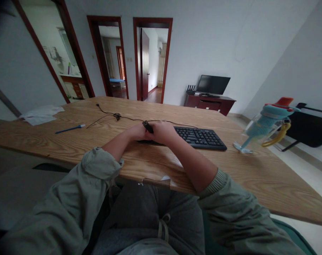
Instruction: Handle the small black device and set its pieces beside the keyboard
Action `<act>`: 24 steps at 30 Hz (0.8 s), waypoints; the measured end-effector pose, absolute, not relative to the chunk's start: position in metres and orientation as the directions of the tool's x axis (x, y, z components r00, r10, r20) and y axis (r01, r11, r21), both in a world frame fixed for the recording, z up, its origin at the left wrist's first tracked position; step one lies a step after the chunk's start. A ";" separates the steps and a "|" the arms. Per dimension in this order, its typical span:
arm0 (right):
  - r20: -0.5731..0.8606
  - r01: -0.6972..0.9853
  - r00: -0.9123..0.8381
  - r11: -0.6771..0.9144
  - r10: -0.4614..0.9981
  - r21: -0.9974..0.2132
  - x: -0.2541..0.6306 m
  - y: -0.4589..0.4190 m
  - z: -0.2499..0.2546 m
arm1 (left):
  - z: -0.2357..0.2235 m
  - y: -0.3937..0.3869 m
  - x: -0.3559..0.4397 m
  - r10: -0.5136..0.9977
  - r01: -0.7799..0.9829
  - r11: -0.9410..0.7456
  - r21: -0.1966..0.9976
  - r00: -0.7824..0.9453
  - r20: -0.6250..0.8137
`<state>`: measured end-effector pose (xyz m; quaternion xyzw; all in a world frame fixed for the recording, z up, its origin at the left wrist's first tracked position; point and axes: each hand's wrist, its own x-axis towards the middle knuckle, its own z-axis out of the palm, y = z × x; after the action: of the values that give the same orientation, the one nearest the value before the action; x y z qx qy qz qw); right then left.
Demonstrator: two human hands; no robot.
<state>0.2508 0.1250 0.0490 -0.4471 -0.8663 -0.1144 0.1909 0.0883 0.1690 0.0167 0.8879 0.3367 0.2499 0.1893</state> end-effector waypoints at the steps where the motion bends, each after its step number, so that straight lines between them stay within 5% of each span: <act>1: 0.431 0.817 -0.523 0.576 0.735 0.010 0.251 0.126 0.049 | 0.016 0.169 0.089 0.668 0.482 -0.726 0.491 0.663 0.337; 19: 0.479 0.837 -0.394 0.522 0.784 -0.165 0.280 0.134 0.038 | 0.015 0.170 0.091 0.696 0.546 -0.702 0.458 0.663 0.275; 24: 0.513 0.759 -0.372 0.572 0.773 -0.312 0.272 0.142 0.029 | 0.015 0.172 0.092 0.715 0.589 -0.690 0.421 0.647 0.264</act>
<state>0.2723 0.1419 0.0295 -0.4624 -0.8283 0.0115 0.3163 0.0922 0.1720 0.0148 0.8951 0.3642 0.2089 0.1503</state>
